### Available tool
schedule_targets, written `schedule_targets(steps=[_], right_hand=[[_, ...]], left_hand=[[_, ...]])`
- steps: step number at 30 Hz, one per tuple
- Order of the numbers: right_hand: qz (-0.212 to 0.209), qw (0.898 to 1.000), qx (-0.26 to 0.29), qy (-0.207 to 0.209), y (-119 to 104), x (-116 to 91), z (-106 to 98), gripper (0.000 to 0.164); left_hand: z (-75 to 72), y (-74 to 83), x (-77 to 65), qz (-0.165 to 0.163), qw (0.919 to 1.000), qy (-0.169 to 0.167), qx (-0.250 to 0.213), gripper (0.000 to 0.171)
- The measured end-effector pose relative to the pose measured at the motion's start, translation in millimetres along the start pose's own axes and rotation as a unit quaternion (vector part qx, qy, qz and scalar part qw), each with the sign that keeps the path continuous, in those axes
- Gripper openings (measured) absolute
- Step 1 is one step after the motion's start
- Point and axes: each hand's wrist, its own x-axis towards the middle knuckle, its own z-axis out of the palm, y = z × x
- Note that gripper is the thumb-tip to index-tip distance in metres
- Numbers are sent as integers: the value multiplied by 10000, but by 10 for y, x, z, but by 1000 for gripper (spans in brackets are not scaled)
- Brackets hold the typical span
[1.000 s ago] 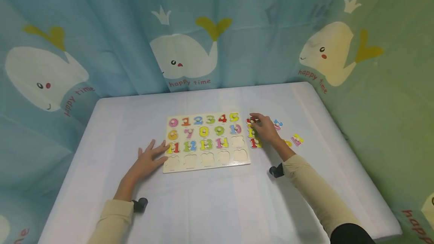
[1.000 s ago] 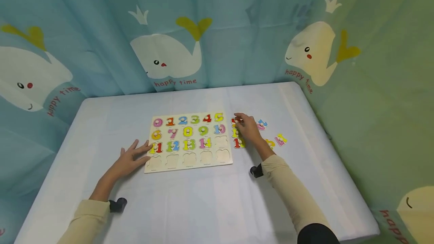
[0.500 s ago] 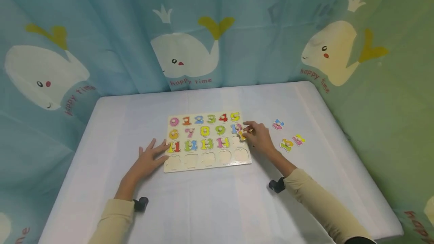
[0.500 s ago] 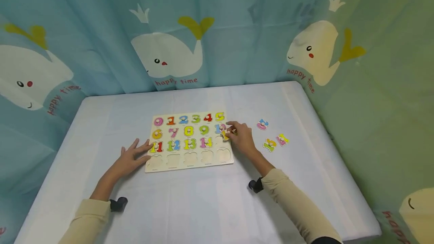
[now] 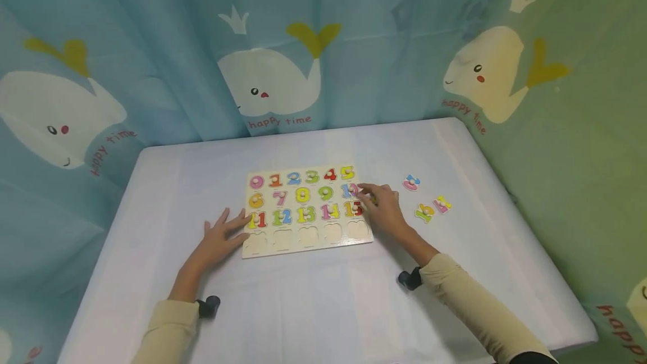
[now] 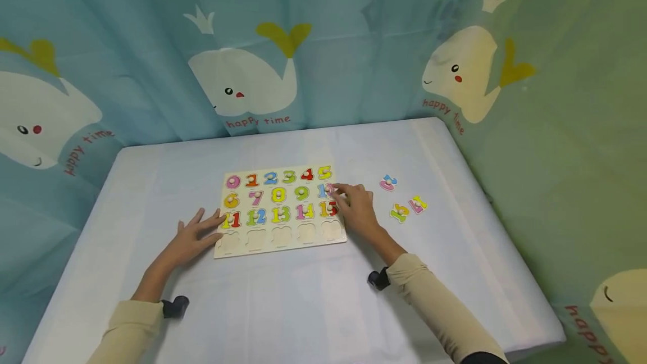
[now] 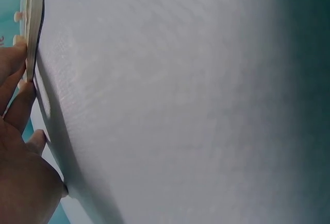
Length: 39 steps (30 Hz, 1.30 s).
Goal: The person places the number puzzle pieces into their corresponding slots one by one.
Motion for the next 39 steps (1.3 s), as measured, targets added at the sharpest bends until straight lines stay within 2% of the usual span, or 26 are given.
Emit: schedule_targets(steps=[2, 4, 7, 9, 12, 16, 20, 22, 24, 27, 29, 31, 35, 39], right_hand=[[21, 9994, 326, 90, 116, 35, -160, 30], [118, 9985, 532, -35, 225, 68, -310, 31], [114, 9977, 421, -526, 344, 116, -437, 34], [104, 9972, 279, -683, 371, 127, -475, 34], [9, 9983, 58, -584, 434, 80, -601, 33], [42, 9989, -104, -463, 624, -72, -943, 31], [284, 9919, 459, -1146, 860, -274, -1232, 31], [119, 9860, 669, -1523, 946, -347, -1274, 33], [-202, 9836, 694, -1650, 987, -388, -1247, 33], [-768, 9888, 328, -1240, 955, -362, -1115, 33], [-783, 9937, 147, -794, 893, -342, -1018, 32], [-552, 9970, 193, -507, 770, -298, -909, 34], [-229, 9963, 657, -514, 248, -119, -528, 39], [-567, 9893, 1029, -863, -423, 6, 110, 39]], left_hand=[[16, -4, 16, 34, 10000, -28, -5, 54], [21, -4, 26, 46, 10000, -37, 16, 55], [9, -3, 20, 41, 10000, -35, 47, 55], [1, -4, 7, 22, 10000, -20, 41, 55], [6, -8, 2, -11, 10000, -21, 17, 54], [27, -2, 25, -15, 10000, -40, -29, 55], [24, 12, 35, -46, 10000, -67, -12, 55], [14, 11, 31, -79, 9999, -71, 9, 55], [10, 6, 29, -91, 9999, -66, -5, 55], [-9, -32, -12, -109, 9999, -48, -47, 54], [-12, -54, -30, -90, 9999, -63, -46, 54], [-17, -70, -40, -63, 9999, -74, -26, 54], [-40, -68, -23, 31, 10000, -22, -83, 53], [-36, -57, 43, 215, 9997, -110, -99, 47]])
